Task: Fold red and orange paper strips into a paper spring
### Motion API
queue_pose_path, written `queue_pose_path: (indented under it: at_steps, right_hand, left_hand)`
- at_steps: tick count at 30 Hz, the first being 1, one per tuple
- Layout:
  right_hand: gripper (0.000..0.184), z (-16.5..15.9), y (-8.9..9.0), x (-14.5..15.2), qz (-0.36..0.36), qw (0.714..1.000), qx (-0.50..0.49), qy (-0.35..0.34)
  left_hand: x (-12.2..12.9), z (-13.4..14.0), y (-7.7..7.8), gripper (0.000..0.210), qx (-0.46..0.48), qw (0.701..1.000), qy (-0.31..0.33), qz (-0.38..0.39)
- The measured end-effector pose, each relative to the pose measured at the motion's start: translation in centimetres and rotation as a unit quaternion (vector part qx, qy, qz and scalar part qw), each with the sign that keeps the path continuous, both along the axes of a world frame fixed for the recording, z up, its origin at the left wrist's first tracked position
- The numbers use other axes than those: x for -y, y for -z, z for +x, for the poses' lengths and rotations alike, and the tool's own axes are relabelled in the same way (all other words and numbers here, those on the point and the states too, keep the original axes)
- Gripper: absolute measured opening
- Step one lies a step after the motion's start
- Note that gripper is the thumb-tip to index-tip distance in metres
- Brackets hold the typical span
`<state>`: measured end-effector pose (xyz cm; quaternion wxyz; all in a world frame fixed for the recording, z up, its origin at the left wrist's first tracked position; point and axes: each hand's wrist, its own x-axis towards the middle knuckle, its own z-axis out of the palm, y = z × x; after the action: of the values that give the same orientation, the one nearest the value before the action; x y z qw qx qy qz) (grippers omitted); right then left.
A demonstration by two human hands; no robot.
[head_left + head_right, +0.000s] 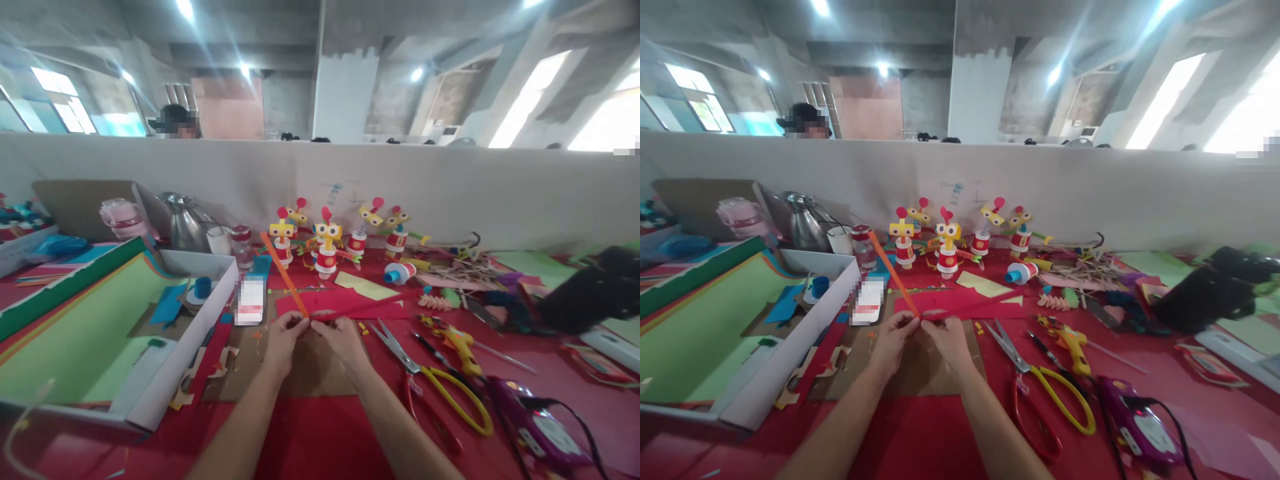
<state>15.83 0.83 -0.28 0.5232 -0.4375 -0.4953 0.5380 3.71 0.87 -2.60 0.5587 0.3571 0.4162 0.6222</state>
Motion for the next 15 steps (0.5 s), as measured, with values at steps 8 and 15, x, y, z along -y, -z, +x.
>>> queue_pose_path:
  at_steps: [8, 15]
  right_hand:
    - [0.024, 0.1, 1.5, 0.4, 0.0, 0.999, -0.022, -0.024]
    - [0.023, 0.5, 1.6, -0.8, -0.089, 0.992, -0.09, -0.022]
  left_hand:
    - [0.1, 0.7, 0.0, 0.02, 0.07, 0.995, -0.049, -0.047]
    - [0.2, 1.2, -0.5, 0.019, 0.106, 0.988, -0.037, -0.11]
